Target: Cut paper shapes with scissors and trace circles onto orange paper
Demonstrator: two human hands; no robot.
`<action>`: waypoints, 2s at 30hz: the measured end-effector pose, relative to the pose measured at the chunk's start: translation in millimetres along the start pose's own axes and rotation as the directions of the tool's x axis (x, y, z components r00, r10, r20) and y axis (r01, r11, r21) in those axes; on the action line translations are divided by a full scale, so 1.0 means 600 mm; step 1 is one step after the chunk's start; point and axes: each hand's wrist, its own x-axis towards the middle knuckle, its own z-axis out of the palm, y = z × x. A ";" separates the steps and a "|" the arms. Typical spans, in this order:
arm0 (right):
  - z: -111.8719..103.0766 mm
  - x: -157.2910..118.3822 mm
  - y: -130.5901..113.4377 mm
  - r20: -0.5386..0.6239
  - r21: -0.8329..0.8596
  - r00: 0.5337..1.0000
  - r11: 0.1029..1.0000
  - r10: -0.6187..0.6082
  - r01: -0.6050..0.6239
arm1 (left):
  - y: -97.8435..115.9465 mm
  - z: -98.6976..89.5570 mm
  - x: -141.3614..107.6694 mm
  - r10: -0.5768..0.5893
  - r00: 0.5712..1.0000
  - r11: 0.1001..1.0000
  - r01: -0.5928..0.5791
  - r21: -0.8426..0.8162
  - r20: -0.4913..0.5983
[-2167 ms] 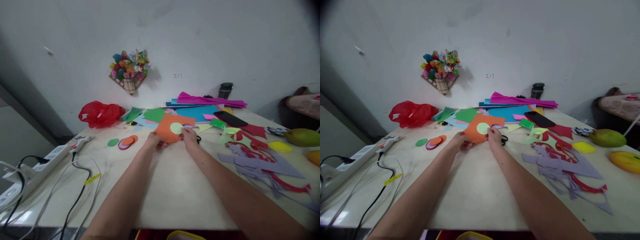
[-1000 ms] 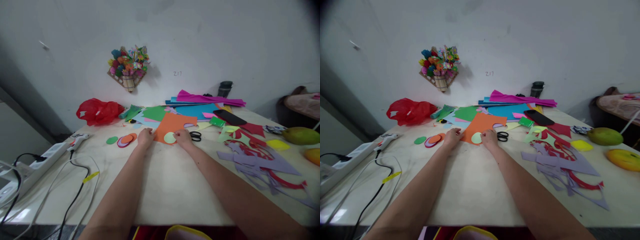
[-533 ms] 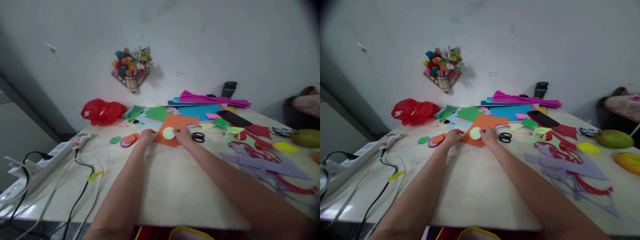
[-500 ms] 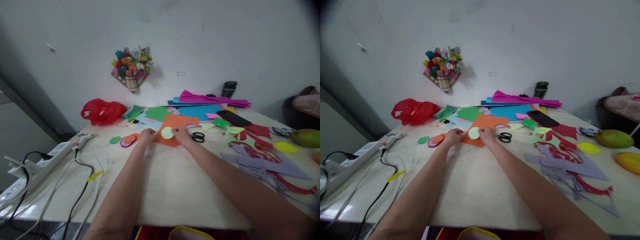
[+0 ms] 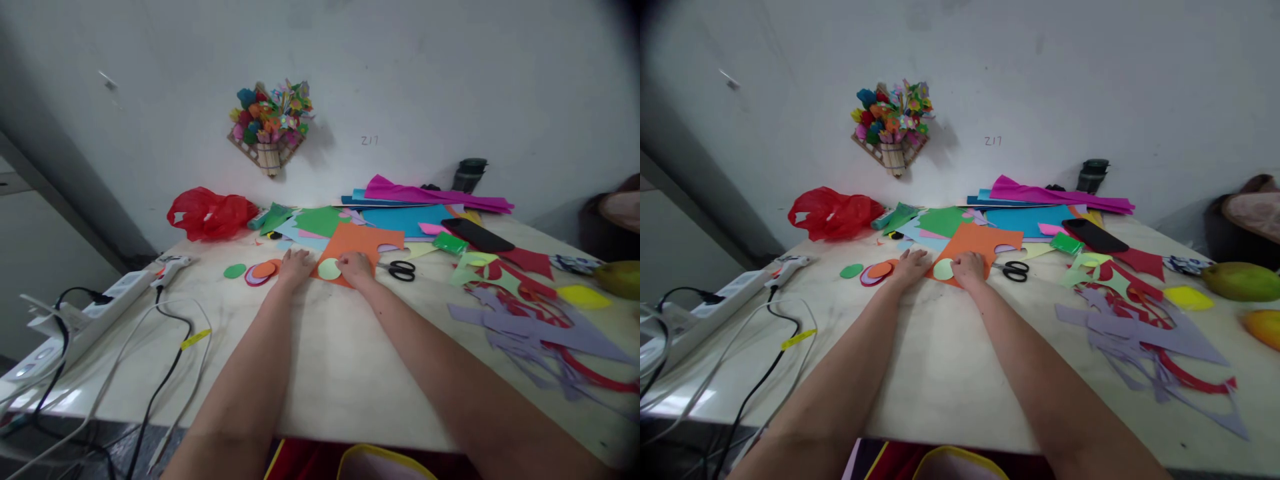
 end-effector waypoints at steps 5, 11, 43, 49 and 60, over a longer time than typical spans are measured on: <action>0.003 0.002 0.000 0.008 -0.050 1.000 0.999 -0.005 0.005 | 0.001 0.000 0.002 0.020 1.000 1.000 -0.020 0.013 0.019; 0.005 0.003 0.000 0.013 -0.098 1.000 0.995 -0.007 0.008 | -0.001 0.001 0.003 -0.003 1.000 1.000 0.003 0.020 0.016; -0.012 0.000 0.011 0.210 0.026 0.975 0.997 -0.070 0.066 | -0.002 0.002 0.003 0.001 0.998 0.998 -0.004 0.059 0.061; -0.026 -0.008 0.008 0.324 -0.053 0.934 0.982 -0.154 0.180 | -0.010 0.006 0.010 0.035 0.994 0.995 -0.044 0.089 0.100; -0.015 -0.005 0.012 0.311 -0.138 0.935 0.965 -0.171 0.223 | -0.009 -0.006 0.006 0.053 0.981 0.991 -0.075 0.114 0.187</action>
